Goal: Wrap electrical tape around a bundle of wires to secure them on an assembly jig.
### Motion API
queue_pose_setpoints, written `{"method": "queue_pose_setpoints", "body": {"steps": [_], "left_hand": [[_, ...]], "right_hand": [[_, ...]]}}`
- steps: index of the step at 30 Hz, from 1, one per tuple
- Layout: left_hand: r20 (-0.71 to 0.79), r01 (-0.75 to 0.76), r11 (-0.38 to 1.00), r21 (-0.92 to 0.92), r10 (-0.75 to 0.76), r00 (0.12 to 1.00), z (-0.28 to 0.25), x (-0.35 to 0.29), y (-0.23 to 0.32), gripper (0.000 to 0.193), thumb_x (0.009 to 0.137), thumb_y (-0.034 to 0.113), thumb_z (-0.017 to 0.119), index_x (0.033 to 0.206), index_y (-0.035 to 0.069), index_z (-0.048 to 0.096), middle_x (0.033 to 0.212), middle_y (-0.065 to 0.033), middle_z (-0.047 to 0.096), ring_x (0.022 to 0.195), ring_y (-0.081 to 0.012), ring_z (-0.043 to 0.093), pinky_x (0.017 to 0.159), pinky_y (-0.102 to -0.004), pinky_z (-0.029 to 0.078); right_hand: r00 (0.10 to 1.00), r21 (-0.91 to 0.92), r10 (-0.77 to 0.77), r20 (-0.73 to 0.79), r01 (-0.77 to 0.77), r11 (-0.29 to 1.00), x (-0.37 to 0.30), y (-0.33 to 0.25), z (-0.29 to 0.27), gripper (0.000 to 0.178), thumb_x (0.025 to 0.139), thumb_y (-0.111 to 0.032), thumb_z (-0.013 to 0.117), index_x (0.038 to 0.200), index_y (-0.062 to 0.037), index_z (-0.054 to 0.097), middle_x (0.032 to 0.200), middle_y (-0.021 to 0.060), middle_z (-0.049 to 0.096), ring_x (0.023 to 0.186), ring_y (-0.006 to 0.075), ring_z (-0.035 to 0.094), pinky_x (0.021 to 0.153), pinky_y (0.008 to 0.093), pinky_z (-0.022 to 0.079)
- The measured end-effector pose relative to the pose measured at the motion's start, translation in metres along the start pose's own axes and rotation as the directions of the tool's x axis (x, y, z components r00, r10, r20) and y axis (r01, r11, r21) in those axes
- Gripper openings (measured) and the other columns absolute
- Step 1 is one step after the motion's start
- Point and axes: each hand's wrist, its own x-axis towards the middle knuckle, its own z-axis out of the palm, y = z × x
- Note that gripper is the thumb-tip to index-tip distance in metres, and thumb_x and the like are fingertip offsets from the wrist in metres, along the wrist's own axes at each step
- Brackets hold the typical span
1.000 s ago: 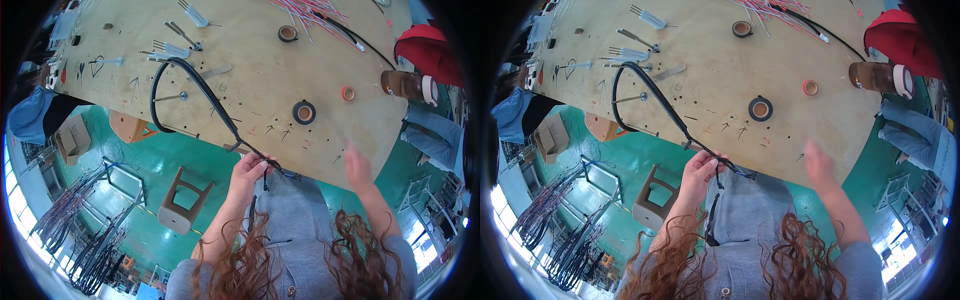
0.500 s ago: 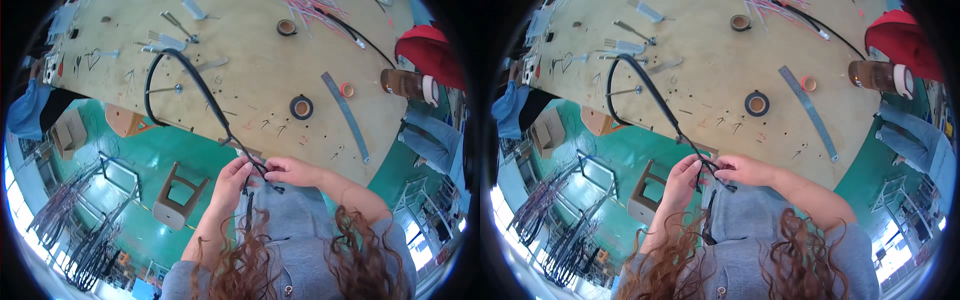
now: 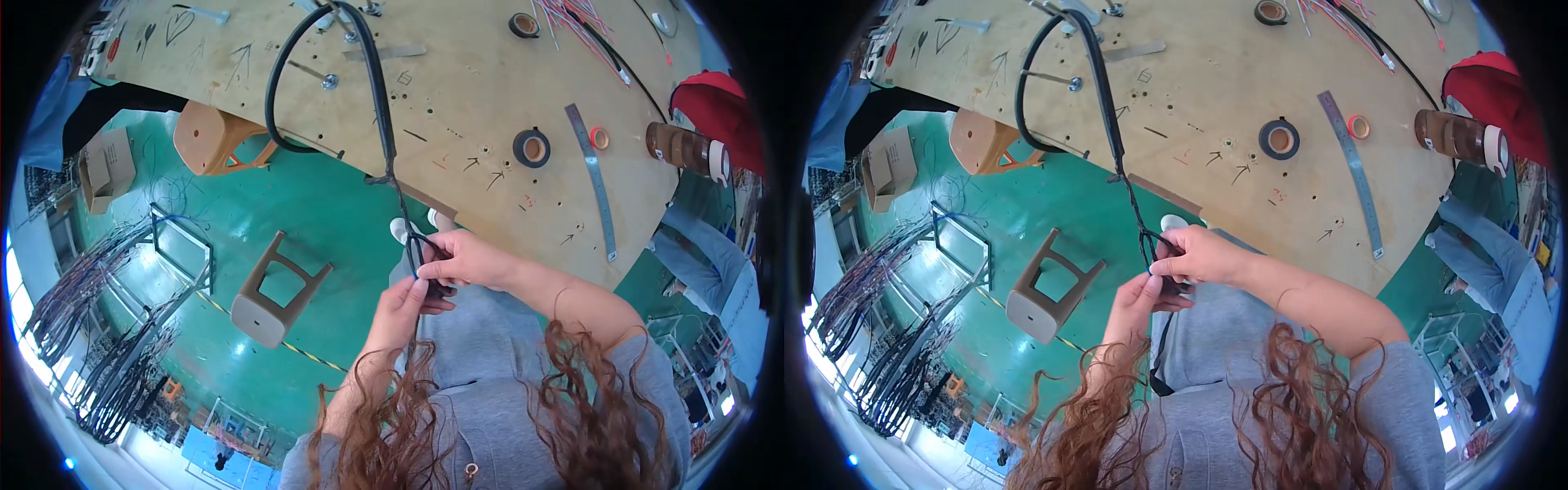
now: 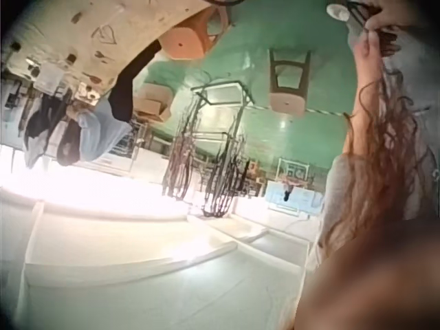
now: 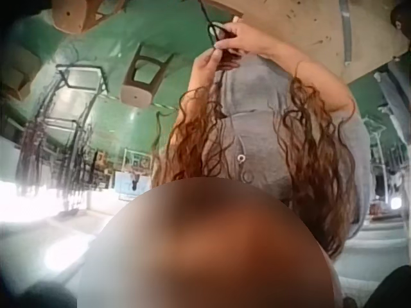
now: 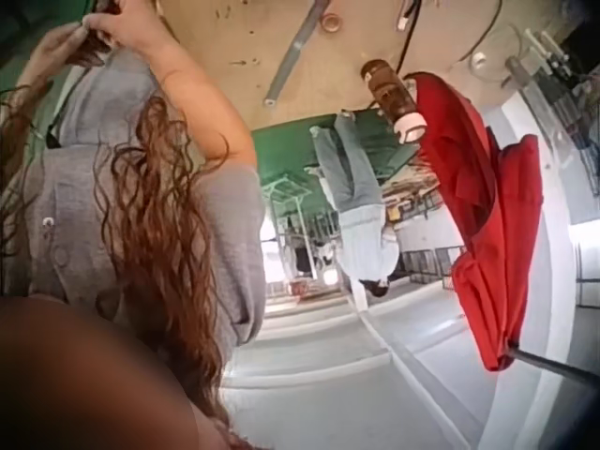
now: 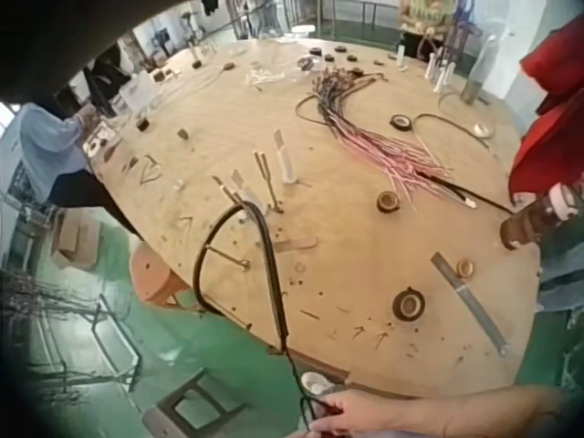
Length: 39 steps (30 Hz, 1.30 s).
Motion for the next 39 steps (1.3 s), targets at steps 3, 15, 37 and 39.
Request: {"method": "queue_pose_setpoints", "body": {"steps": [3, 15, 37, 39], "left_hand": [[0.078, 0.003, 0.999, -0.055, 0.001, 0.997, -0.013, -0.01, 0.0, 0.03, 0.095, 0.024, 0.039, 0.104, -0.001, 0.053, 0.092, -0.0127, 0.063, 0.082, -0.0223, 0.064, 0.07, -0.0286, 0.051], [0.038, -0.269, 0.929, 0.255, 0.269, 0.962, -0.067, -0.024, 0.004, 0.022, 0.093, 0.021, 0.043, 0.081, 0.004, 0.049, 0.06, -0.0019, 0.051, 0.053, -0.0111, 0.051, 0.054, -0.0246, 0.044], [0.405, -0.061, 0.936, -0.346, 0.207, 0.891, -0.155, -0.091, -0.154, 0.043, 0.094, 0.036, 0.035, 0.108, -0.001, 0.051, 0.081, -0.0103, 0.059, 0.09, -0.0262, 0.059, 0.098, -0.0407, 0.036], [0.267, -0.078, 0.808, -0.583, 0.281, 0.922, -0.154, -0.117, -0.158, 0.031, 0.093, 0.031, 0.041, 0.095, 0.001, 0.051, 0.064, -0.0063, 0.053, 0.075, -0.025, 0.06, 0.088, -0.0381, 0.045]], "right_hand": [[0.99, 0.053, -0.14, 0.034, 0.138, 0.989, 0.007, 0.006, 0.014, 0.015, 0.08, -0.015, 0.065, 0.079, -0.0068, 0.052, 0.069, -0.0039, 0.05, 0.061, 0.0041, 0.046, 0.055, 0.0199, 0.038], [0.727, 0.613, -0.612, 0.312, 0.338, 0.714, -0.06, 0.11, -0.025, 0.038, 0.091, -0.032, 0.049, 0.121, -0.0095, 0.051, 0.131, 0.0121, 0.042, 0.117, 0.0267, 0.045, 0.094, 0.0403, 0.039], [0.931, 0.741, -0.362, -0.054, 0.28, 0.61, 0.118, 0.067, 0.152, 0.029, 0.094, -0.035, 0.042, 0.08, -0.0104, 0.049, 0.057, -0.0054, 0.029, 0.049, 0.0064, 0.031, 0.048, 0.0214, 0.031], [0.934, 0.765, -0.353, -0.064, 0.272, 0.583, 0.127, 0.069, 0.146, 0.028, 0.092, -0.033, 0.046, 0.077, -0.0098, 0.049, 0.057, -0.0056, 0.028, 0.048, 0.0059, 0.028, 0.042, 0.0197, 0.024]]}}
